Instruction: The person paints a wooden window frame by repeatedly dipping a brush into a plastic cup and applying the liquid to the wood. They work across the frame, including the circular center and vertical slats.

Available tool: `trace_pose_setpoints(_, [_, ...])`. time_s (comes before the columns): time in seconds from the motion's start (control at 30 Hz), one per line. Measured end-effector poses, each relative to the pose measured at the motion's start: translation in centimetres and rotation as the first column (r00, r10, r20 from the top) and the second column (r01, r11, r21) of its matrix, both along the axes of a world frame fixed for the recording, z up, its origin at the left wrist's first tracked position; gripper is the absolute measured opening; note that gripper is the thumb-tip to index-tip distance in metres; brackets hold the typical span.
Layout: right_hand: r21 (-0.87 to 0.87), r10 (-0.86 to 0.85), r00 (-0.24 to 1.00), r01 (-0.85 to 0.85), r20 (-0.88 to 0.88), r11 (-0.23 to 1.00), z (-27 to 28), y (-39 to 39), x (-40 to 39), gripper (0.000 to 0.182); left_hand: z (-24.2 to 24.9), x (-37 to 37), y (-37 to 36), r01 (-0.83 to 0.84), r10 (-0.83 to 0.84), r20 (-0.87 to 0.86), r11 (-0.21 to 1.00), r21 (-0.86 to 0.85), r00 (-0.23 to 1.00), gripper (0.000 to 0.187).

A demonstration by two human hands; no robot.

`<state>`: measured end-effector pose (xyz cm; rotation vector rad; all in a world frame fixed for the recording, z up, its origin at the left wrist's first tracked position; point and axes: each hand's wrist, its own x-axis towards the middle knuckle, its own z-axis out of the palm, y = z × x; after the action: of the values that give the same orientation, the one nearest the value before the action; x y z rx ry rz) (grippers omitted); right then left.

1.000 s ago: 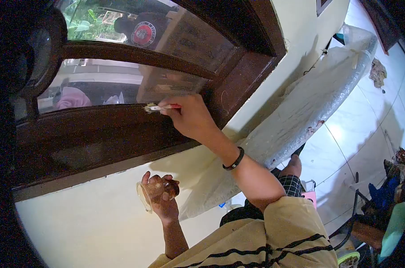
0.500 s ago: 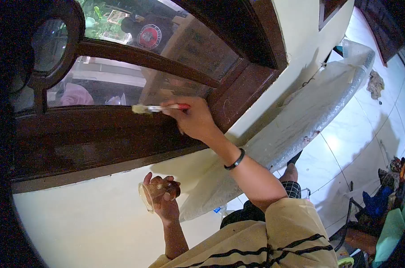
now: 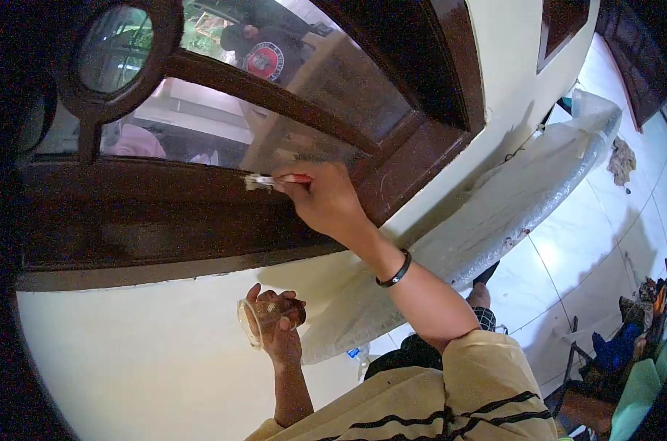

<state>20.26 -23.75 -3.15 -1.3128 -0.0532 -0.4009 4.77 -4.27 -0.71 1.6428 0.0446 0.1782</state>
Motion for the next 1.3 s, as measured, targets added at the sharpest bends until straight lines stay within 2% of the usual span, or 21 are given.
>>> trace_pose_setpoints(0.07, [0.006, -0.025, 0.995, 0.025, 0.093, 1.0, 1.5, 0.3, 0.8, 0.015, 0.6, -0.2, -0.5, -0.021, 0.021, -0.01, 1.0, -0.017, 1.0, 0.092])
trace_pose_setpoints(0.17, [0.008, -0.089, 0.972, 0.09, 0.216, 0.996, 2.9, 1.1, 2.0, 0.014, 0.4, -0.5, 0.3, -0.036, 0.034, -0.045, 0.997, -0.063, 0.998, 0.082])
trace_pose_setpoints(0.23, [0.018, -0.078, 0.974, 0.076, 0.214, 0.997, 4.3, 1.1, 2.2, 0.013, 0.8, -0.6, -0.1, -0.03, 0.028, -0.036, 0.997, -0.07, 0.999, 0.082])
trace_pose_setpoints(0.3, [0.042, -0.003, 0.991, -0.003, 0.135, 0.999, 6.2, 0.8, 2.0, 0.012, 1.1, -0.5, -0.3, -0.033, 0.03, -0.033, 0.996, -0.083, 0.999, 0.082])
trace_pose_setpoints(0.57, [0.28, 0.039, 0.95, -0.13, 0.309, 0.951, 12.7, 2.0, 2.2, 0.014, 1.9, -0.8, -0.9, -0.102, 0.099, -0.057, 0.993, -0.056, 0.993, 0.082])
trace_pose_setpoints(0.63, [0.276, -0.035, 0.93, -0.073, 0.367, 0.958, 13.8, 2.2, 1.9, 0.016, 2.2, -1.0, -1.3, -0.115, 0.111, -0.042, 0.989, -0.088, 0.993, 0.083])
trace_pose_setpoints(0.7, [0.218, -0.175, 0.874, 0.082, 0.454, 0.972, 14.5, 2.5, 1.5, 0.019, 2.4, -1.3, -1.5, -0.137, 0.134, -0.035, 0.986, -0.096, 0.99, 0.084])
trace_pose_setpoints(0.8, [0.154, -0.359, 0.691, 0.342, 0.628, 0.927, 14.6, 3.8, 1.4, 0.026, 2.4, -1.7, -1.4, -0.161, 0.159, -0.034, 0.984, -0.08, 0.987, 0.085])
trace_pose_setpoints(0.9, [0.043, -0.341, 0.635, 0.436, 0.693, 0.899, 14.2, 4.8, 1.2, 0.034, 2.1, -1.8, -1.0, -0.154, 0.152, -0.024, 0.986, -0.067, 0.988, 0.084])
trace_pose_setpoints(1.1, [0.072, -0.331, 0.605, 0.412, 0.724, 0.909, 13.1, 7.4, 2.2, 0.039, 1.8, -1.7, -1.0, -0.128, 0.128, -0.004, 0.988, -0.081, 0.992, 0.077])
trace_pose_setpoints(1.2, [0.019, -0.304, 0.611, 0.427, 0.731, 0.904, 12.7, 7.7, 2.2, 0.041, 1.8, -1.8, -1.0, -0.114, 0.114, -0.003, 0.989, -0.089, 0.993, 0.076])
trace_pose_setpoints(1.3, [0.037, -0.279, 0.632, 0.368, 0.724, 0.929, 12.6, 7.8, 2.3, 0.041, 1.8, -1.8, -0.9, -0.122, 0.123, -0.004, 0.989, -0.088, 0.992, 0.077])
